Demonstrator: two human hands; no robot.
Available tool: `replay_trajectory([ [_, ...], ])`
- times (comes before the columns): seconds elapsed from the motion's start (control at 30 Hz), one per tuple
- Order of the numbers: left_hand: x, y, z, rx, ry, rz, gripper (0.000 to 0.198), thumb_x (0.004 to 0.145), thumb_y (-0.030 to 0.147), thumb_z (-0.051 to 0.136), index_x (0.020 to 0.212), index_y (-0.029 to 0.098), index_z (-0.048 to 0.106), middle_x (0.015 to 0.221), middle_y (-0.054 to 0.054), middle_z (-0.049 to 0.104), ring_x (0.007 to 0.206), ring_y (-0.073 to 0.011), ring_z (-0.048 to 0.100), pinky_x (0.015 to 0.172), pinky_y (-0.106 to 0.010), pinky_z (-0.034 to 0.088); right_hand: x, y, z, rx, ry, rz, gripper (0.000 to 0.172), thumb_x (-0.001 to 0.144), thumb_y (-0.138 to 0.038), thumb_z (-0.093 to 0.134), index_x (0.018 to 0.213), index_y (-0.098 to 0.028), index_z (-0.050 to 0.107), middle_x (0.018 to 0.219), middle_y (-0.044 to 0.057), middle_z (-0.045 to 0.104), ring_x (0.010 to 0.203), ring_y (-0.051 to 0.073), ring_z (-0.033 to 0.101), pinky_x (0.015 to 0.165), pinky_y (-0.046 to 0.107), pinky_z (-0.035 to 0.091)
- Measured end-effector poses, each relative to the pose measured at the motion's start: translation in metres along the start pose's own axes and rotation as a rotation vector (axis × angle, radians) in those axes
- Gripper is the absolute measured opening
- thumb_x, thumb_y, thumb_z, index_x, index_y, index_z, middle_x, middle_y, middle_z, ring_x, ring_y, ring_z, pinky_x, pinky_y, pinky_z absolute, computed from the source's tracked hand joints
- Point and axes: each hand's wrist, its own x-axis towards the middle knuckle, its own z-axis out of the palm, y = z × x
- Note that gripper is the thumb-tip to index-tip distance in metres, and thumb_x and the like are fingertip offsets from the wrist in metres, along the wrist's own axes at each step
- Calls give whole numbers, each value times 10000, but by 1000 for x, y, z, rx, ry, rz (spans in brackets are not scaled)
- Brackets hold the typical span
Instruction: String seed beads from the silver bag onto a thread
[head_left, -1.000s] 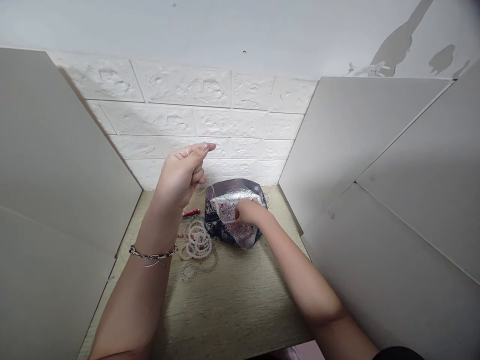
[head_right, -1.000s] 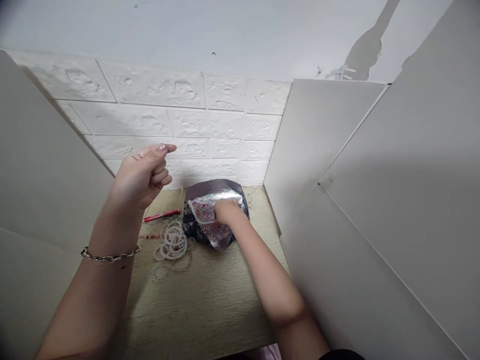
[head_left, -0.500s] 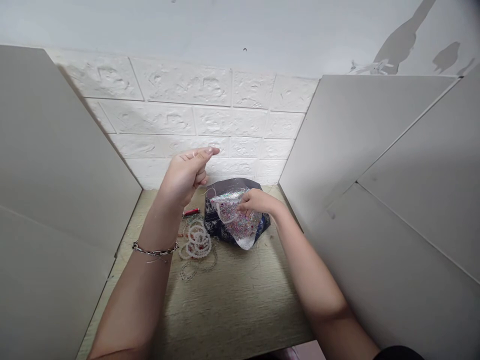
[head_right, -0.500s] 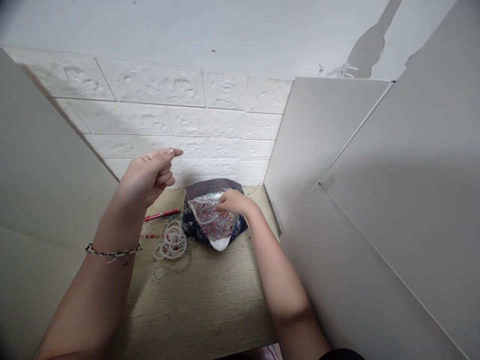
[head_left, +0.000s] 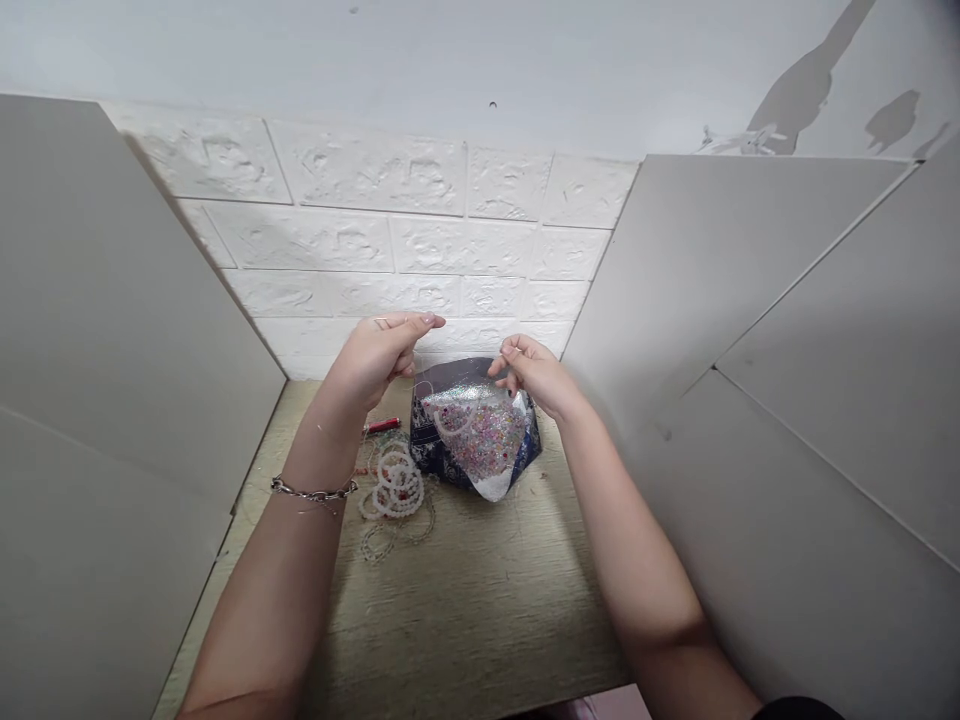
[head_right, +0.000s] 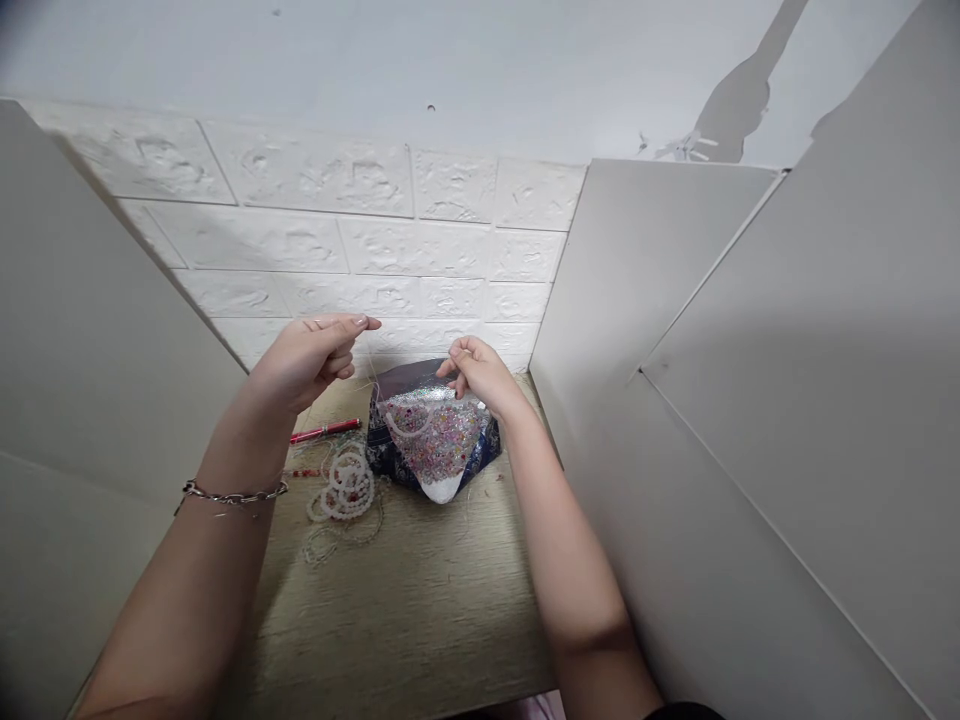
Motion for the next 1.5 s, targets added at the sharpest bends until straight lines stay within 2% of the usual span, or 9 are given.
replay_trajectory([
  [0.17, -3, 3, -5, -46, 25, 29, 208, 732, 312, 573, 831, 135, 618, 398, 104, 210, 370, -32, 184, 376, -166, 243, -2, -7, 1, -319, 155, -122, 107, 782, -297, 451, 761, -192, 456, 515, -71, 370, 439, 56, 337, 432, 180, 251],
  [0.3, -7, 8, -11, -103, 47, 56, 186, 744, 304, 561, 831, 148, 614, 414, 106, 183, 367, -28, 151, 370, -161, 236, -8, -10, 2, -666, 97, -121, 119, 761, -277, 457, 821, -197, 520, 591, -39, 433, 553, 88, 415, 544, 221, 342],
  [0.4, -11, 13, -12, -122, 49, 78, 172, 751, 295, 549, 831, 156, 611, 423, 103, 179, 368, -29, 150, 371, -161, 238, -14, -11, 7, -1004, 90, -4, 219, 746, -222, 466, 940, -202, 565, 845, 44, 541, 839, 179, 506, 818, 409, 362],
  [0.5, -15, 18, -8, -109, 41, 87, 174, 750, 291, 545, 834, 155, 613, 426, 100, 181, 372, -32, 162, 373, -164, 236, -20, -16, 16, -1179, 129, 13, 312, 769, -244, 472, 1064, -228, 573, 1199, 119, 440, 1146, 286, 367, 947, 601, 124],
  [0.73, -23, 26, -1, -52, 10, 88, 194, 737, 323, 531, 831, 170, 605, 452, 90, 167, 378, -40, 152, 372, -189, 218, -23, -29, 57, -876, -122, -328, 238, 791, -423, 497, 916, -287, 646, 1046, 27, 566, 1006, 181, 486, 978, 544, 145],
  [0.93, -39, 40, -5, -105, 55, 179, 176, 805, 335, 447, 770, 199, 552, 484, 78, 122, 374, -39, 138, 381, -177, 232, -13, -11, 66, -849, -107, -321, 233, 840, -311, 449, 775, -240, 661, 936, 10, 620, 921, 156, 521, 949, 609, 23],
  [1.17, -59, 60, -14, -331, 124, 334, 304, 875, 375, 350, 626, 208, 398, 480, 68, 66, 365, -55, 64, 360, -195, 195, -6, -10, 45, -855, -84, -318, 215, 807, -305, 478, 797, -235, 681, 898, 16, 639, 873, 146, 540, 853, 347, 337],
  [1.37, -38, 39, -15, 162, 220, 278, 471, 759, 552, 447, 474, 193, 335, 455, 51, 248, 390, -63, 236, 406, -224, 254, -10, -36, 44, -821, 47, -424, 225, 814, -288, 467, 840, -231, 684, 908, 15, 640, 867, 141, 546, 811, 297, 361],
  [1.5, -25, 24, -3, 601, 99, 205, 428, 757, 526, 448, 501, 185, 402, 495, 20, 352, 470, -95, 351, 426, -217, 257, -15, -54, 47, -822, 37, -477, 231, 825, -309, 456, 855, -232, 671, 913, 6, 627, 903, 147, 534, 880, 333, 324],
])
